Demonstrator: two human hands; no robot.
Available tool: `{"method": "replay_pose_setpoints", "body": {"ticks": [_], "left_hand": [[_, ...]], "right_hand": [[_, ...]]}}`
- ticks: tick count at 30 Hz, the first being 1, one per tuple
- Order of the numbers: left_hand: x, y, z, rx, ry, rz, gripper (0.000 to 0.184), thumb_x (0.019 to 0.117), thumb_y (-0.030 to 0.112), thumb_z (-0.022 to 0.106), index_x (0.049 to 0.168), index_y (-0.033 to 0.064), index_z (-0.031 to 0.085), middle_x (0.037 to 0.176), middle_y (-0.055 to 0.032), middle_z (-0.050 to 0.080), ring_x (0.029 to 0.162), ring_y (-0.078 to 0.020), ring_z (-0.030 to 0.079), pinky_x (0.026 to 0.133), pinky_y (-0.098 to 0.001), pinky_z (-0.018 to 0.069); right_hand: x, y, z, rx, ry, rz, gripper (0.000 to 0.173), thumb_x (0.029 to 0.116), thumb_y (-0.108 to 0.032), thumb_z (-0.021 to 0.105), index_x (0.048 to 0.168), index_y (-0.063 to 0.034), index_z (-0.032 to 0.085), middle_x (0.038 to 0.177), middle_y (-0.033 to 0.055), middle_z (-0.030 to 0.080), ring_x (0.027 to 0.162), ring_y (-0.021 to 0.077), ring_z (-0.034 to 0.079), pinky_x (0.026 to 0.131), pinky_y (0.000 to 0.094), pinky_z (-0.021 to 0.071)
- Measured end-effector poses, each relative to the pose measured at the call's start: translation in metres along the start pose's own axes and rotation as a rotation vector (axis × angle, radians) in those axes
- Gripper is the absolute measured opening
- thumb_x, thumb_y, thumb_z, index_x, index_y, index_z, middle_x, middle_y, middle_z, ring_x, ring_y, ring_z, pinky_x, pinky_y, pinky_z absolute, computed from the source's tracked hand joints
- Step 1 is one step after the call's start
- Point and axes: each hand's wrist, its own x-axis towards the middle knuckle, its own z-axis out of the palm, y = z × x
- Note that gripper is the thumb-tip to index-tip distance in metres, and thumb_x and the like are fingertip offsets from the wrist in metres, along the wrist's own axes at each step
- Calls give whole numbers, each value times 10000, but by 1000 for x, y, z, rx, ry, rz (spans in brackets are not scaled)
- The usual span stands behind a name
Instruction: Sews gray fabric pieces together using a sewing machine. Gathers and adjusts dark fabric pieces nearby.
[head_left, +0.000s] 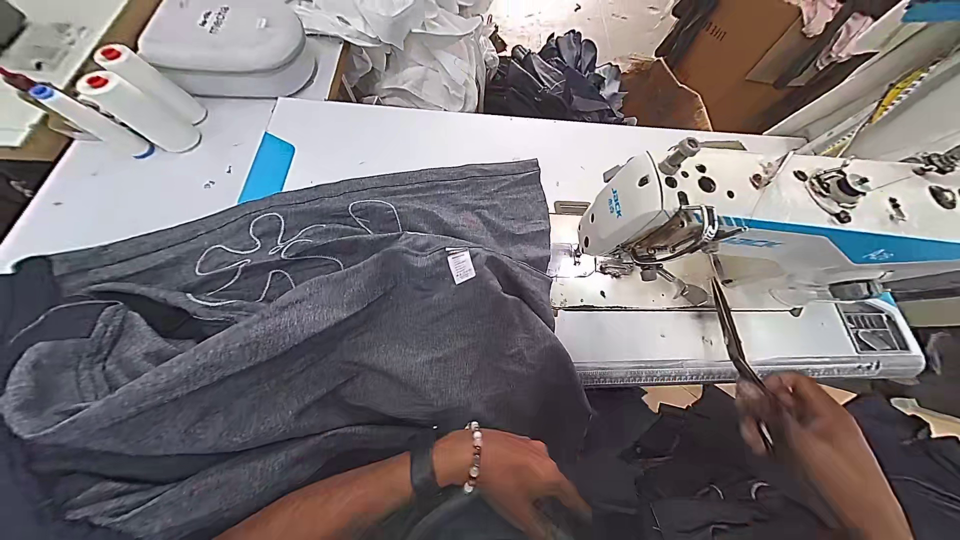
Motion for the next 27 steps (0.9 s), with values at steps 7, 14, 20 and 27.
{"method": "replay_pose_setpoints", "body": {"ticks": [7, 14, 20, 27], "left_hand": [[-7, 61, -213, 740, 878, -425, 226, 1015, 233, 582, 1161, 171, 743, 978, -74, 752, 897, -270, 728, 775, -552, 589], [-69, -85, -330, 1096, 912, -690, 752, 1050, 641, 230, 1603, 151, 371, 1680, -55, 324, 1558, -275, 281, 1254, -555, 224], [-72, -65, -148, 1116, 903, -552, 690, 1043, 636, 313, 1600, 238, 396, 1690, 54, 304, 1585, -221, 201, 1275, -587, 141], [-14, -24, -115, 1006, 1034, -475, 340, 1032, 415, 552, 1059, 150, 763, 1199, -37, 725, 1247, -255, 626, 1038, -485, 502]], "right_hand": [[37, -54, 58, -824, 75, -286, 440, 1019, -429, 585, 1246, -70, 698, 1215, 206, 700, 1113, 409, 681, 895, 638, 545], [-33, -6, 247, -532, -99, -1217, 256, 1049, -181, 557, 1263, -166, 697, 1413, 36, 657, 1362, 212, 580, 1143, 419, 484], [-35, 17, 282, -691, -689, -196, 280, 995, -98, 562, 1240, -27, 679, 1125, 265, 709, 1067, 473, 682, 870, 685, 534], [-2, -24, 283, -416, -872, 162, 499, 1064, -285, 519, 1432, 52, 547, 1508, 264, 515, 1446, 398, 447, 1204, 572, 306]]}}
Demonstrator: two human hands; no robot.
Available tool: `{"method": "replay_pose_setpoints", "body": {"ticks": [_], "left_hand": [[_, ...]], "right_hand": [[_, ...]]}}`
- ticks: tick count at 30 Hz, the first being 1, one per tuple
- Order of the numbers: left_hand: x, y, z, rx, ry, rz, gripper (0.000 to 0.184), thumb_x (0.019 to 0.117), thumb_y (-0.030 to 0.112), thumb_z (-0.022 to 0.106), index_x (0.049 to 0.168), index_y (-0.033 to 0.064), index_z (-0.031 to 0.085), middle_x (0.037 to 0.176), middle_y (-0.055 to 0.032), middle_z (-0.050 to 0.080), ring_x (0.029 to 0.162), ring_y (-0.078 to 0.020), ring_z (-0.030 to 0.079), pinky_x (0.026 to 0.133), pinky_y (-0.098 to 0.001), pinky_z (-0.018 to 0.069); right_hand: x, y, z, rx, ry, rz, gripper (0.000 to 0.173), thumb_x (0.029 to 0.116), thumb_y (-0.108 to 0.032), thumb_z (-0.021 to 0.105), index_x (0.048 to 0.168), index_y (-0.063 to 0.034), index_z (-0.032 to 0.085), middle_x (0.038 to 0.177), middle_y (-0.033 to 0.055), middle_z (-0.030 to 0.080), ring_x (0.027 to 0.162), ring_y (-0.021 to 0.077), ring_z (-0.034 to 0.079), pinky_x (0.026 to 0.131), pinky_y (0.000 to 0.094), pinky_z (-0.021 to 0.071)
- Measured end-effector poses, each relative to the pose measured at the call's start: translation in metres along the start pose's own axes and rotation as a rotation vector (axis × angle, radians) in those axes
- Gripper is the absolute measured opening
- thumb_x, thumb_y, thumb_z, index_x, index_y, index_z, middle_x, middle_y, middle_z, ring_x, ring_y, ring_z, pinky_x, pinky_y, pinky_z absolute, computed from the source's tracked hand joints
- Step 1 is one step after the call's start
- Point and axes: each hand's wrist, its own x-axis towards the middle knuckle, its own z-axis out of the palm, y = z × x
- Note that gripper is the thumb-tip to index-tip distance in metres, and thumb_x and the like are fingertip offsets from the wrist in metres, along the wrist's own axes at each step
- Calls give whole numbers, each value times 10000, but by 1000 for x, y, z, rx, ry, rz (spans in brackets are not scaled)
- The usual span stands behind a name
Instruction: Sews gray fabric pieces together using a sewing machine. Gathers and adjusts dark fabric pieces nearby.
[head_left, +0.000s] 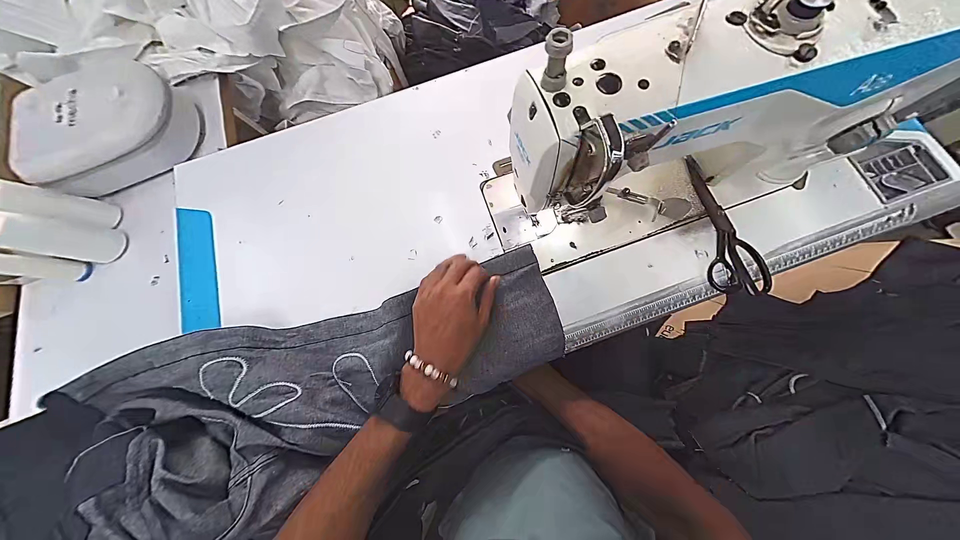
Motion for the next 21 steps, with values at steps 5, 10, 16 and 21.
{"method": "replay_pose_setpoints", "body": {"ticks": [5, 10, 16, 21], "left_hand": [[35, -9, 26, -125, -13, -60, 476, 948, 591, 625, 1042, 128, 684, 968, -77, 647, 927, -286, 620, 766, -477, 468], [10, -4, 25, -257, 53, -53, 417, 971, 537, 626, 969, 134, 733, 907, -19, 692, 870, -212, 624, 785, -438, 452], [5, 2, 16, -283, 48, -18, 340, 999, 450, 621, 1047, 138, 746, 976, -8, 725, 922, -199, 628, 824, -431, 444], [26, 27, 7, -352, -67, 58, 297, 986, 323, 632, 1220, 178, 743, 1111, -17, 719, 1082, -201, 639, 911, -406, 513]], "right_hand": [[-63, -26, -22, -337, -61, -282, 269, 1030, -316, 545, 1088, -107, 706, 956, 165, 714, 944, 390, 701, 734, 630, 538], [-55, -2, -76, 46, 1164, -289, 293, 1001, -350, 631, 1158, -126, 735, 1002, 37, 726, 903, 197, 691, 742, 404, 592], [-21, 20, -104, 360, 1169, -338, 141, 939, -320, 759, 1041, -236, 809, 930, -118, 745, 912, 96, 628, 867, 416, 447], [-24, 22, -97, 407, 1172, -394, 151, 961, -263, 729, 1077, -213, 812, 955, -104, 757, 933, 81, 634, 878, 413, 436]]}}
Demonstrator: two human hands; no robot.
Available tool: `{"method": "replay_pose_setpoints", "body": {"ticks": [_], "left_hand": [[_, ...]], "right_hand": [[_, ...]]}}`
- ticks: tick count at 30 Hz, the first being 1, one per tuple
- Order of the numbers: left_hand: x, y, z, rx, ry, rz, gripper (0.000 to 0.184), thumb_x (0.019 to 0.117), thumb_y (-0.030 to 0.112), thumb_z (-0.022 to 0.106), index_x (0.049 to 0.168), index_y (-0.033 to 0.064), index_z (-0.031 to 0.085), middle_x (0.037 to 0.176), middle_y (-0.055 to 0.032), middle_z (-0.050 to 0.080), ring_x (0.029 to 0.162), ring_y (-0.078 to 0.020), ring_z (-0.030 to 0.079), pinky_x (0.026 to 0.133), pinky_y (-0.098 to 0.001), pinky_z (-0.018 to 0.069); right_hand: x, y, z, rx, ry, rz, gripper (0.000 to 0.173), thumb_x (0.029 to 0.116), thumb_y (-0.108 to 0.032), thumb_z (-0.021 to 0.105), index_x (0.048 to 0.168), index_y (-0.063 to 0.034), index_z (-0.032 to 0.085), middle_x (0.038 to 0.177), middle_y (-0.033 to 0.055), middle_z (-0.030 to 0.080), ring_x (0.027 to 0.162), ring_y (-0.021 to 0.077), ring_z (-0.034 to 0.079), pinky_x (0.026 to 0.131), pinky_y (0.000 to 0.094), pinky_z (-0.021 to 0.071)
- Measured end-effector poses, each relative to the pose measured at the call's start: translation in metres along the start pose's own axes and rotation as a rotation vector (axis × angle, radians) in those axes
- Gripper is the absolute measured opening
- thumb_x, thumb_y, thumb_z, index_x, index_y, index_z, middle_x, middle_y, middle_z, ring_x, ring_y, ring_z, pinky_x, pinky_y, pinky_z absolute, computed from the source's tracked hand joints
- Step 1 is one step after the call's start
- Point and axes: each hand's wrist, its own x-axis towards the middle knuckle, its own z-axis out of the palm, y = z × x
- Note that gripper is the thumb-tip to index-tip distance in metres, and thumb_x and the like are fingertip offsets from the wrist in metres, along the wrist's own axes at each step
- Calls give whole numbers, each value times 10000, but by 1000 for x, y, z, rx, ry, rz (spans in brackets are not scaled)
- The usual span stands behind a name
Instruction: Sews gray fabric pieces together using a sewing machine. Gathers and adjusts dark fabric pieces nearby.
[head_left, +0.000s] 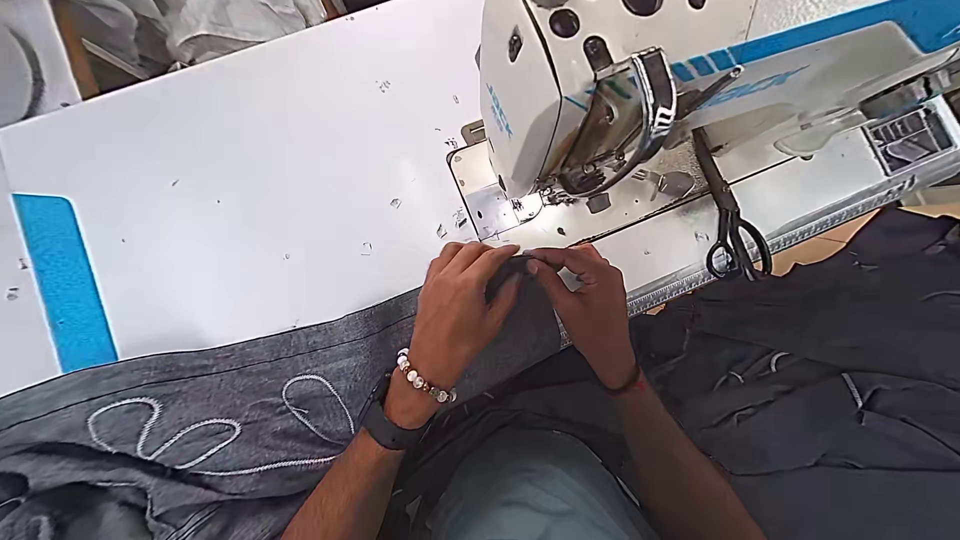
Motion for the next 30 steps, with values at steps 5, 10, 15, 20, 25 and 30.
{"method": "replay_pose_setpoints", "body": {"ticks": [5, 10, 15, 20, 25, 30], "left_hand": [[4, 6, 5, -120, 109, -12, 173, 975, 240, 692, 1089, 170, 802, 1019, 33, 773, 945, -70, 699, 845, -264, 559], [-2, 14, 12, -30, 209, 44, 185, 978, 186, 684, 1111, 127, 798, 1032, -9, 779, 942, -122, 704, 855, -295, 552], [3, 12, 15, -20, 224, 15, 185, 981, 232, 679, 1090, 141, 798, 1008, -6, 776, 943, -135, 701, 840, -315, 544], [7, 5, 13, -245, 154, -114, 161, 968, 257, 688, 1051, 189, 807, 923, 71, 745, 846, -35, 633, 751, -238, 492], [5, 7, 7, -259, 121, -93, 165, 982, 246, 681, 1068, 181, 806, 926, 69, 745, 842, -32, 629, 757, -231, 488], [8, 18, -7, -97, 7, -229, 186, 968, 352, 675, 1049, 259, 815, 880, 82, 755, 771, -20, 670, 684, -272, 532]], "right_hand": [[-1, -2, 6, -40, 166, -81, 92, 883, -190, 806, 973, -178, 813, 894, -83, 744, 863, 66, 622, 797, 289, 479], [-6, -10, 13, -306, 283, -261, 87, 876, -160, 785, 953, -157, 825, 935, -29, 773, 908, 131, 668, 784, 326, 511], [-7, -17, 7, -322, 181, -231, 159, 911, -177, 731, 1034, -157, 830, 1010, -29, 777, 991, 151, 661, 826, 349, 502], [4, -13, -7, 17, -54, 119, 193, 1006, -295, 674, 1099, -189, 805, 848, -49, 731, 680, 45, 634, 594, 258, 521], [15, -15, -18, 150, -171, 196, 88, 936, -203, 774, 991, -144, 810, 789, -34, 747, 627, 60, 652, 536, 252, 526], [7, -12, 4, -87, 83, 68, 77, 905, -285, 770, 946, -226, 798, 815, -109, 707, 676, 28, 609, 568, 252, 486]]}}
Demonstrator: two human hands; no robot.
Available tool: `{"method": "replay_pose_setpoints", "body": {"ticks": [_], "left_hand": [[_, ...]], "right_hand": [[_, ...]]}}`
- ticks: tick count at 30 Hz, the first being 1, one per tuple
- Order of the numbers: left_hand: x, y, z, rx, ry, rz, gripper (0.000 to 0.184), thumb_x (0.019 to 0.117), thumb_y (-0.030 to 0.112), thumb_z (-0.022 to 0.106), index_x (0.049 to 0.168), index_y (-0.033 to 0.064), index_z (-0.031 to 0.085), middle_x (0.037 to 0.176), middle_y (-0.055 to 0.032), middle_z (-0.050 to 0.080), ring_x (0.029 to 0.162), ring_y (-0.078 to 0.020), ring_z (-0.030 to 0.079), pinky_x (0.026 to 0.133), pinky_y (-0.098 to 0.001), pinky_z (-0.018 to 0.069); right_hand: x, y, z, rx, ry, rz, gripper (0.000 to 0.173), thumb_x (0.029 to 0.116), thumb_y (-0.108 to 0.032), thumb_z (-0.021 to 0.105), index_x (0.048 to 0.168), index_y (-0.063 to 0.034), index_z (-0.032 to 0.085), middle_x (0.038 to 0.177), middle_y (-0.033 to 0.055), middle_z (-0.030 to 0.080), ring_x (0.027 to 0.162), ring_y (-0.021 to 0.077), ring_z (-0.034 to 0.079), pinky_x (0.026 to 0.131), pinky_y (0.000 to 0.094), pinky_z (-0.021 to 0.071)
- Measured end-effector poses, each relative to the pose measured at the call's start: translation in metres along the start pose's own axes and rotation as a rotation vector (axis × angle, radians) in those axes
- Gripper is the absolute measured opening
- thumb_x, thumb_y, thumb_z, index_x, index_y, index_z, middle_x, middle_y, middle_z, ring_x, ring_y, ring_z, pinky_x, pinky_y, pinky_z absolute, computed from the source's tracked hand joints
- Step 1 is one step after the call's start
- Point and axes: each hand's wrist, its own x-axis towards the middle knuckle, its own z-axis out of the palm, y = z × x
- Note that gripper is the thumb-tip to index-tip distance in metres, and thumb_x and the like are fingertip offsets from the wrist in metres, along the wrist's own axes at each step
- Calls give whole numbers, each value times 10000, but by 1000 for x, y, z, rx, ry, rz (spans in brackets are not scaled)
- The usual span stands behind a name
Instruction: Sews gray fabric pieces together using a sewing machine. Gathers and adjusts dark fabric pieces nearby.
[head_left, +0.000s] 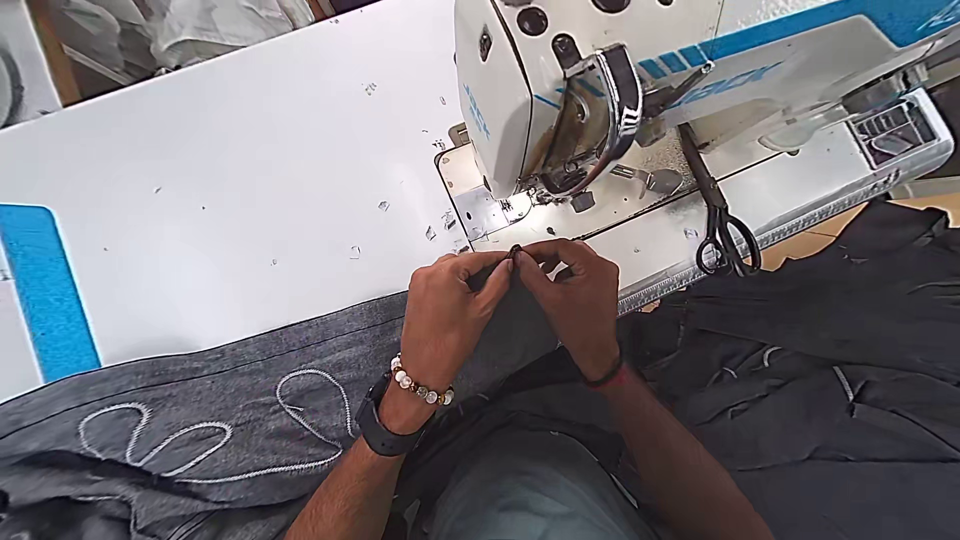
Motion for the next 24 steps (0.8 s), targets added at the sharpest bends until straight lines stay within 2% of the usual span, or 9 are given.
{"method": "replay_pose_setpoints", "body": {"ticks": [3, 5, 9, 13, 15, 17, 20, 22, 24], "left_hand": [[0, -2, 6, 31, 49, 62, 186, 976, 309, 671, 1052, 220, 815, 860, 65, 742, 759, -47, 645, 676, -262, 510], [2, -4, 9, 49, 91, 123, 195, 978, 285, 662, 1062, 195, 813, 875, 51, 746, 784, -73, 641, 696, -265, 501], [5, -5, 10, 36, 93, 135, 212, 997, 312, 647, 1058, 189, 810, 922, 55, 762, 831, -69, 661, 739, -276, 516], [14, -7, 10, -49, 46, 7, 196, 987, 367, 651, 974, 237, 798, 798, 104, 725, 692, -8, 645, 618, -272, 521], [21, -7, 7, -109, -5, -55, 177, 983, 354, 657, 933, 246, 789, 718, 112, 693, 602, -10, 603, 550, -282, 480], [28, -6, 4, -116, -55, -100, 206, 986, 375, 654, 911, 244, 794, 671, 88, 676, 550, -52, 581, 524, -327, 459], [33, -7, 3, -47, -43, -47, 254, 1000, 374, 630, 877, 208, 780, 640, 25, 642, 521, -133, 558, 504, -388, 430], [34, -10, 5, 54, 15, 69, 218, 1002, 336, 647, 912, 189, 780, 760, -9, 685, 623, -178, 622, 547, -424, 478], [36, -13, 9, 163, 62, 194, 129, 986, 271, 682, 1020, 182, 769, 1014, -26, 711, 899, -229, 664, 713, -448, 533]], "right_hand": [[-7, 0, 14, -213, 182, -223, 79, 894, -222, 758, 914, -161, 804, 837, -51, 733, 783, 75, 654, 691, 266, 530], [-8, -3, 15, -331, 216, -330, 91, 916, -198, 738, 912, -139, 808, 879, -21, 760, 887, 126, 704, 760, 293, 564], [-8, -9, 7, -487, 133, -395, 154, 965, -219, 680, 987, -157, 819, 959, -21, 777, 941, 146, 707, 774, 323, 545], [-8, -11, 2, -481, 50, -366, 190, 982, -242, 654, 1052, -168, 814, 995, -23, 770, 995, 184, 680, 809, 361, 517], [-4, -7, 3, -392, 22, -253, 171, 963, -278, 686, 1049, -193, 807, 967, -46, 771, 912, 165, 674, 775, 374, 516], [1, -3, 7, -339, 19, -145, 127, 939, -303, 718, 979, -207, 790, 842, -65, 739, 767, 136, 652, 674, 357, 510], [5, 2, 18, -424, 72, -221, 174, 969, -274, 674, 970, -139, 783, 812, -2, 720, 742, 180, 648, 650, 355, 508], [6, 4, 25, -513, 105, -303, 187, 981, -240, 648, 950, -105, 773, 791, 37, 687, 742, 215, 643, 639, 363, 508], [5, 4, 28, -581, 90, -340, 196, 993, -225, 626, 957, -97, 770, 807, 53, 676, 775, 233, 645, 644, 366, 515]]}}
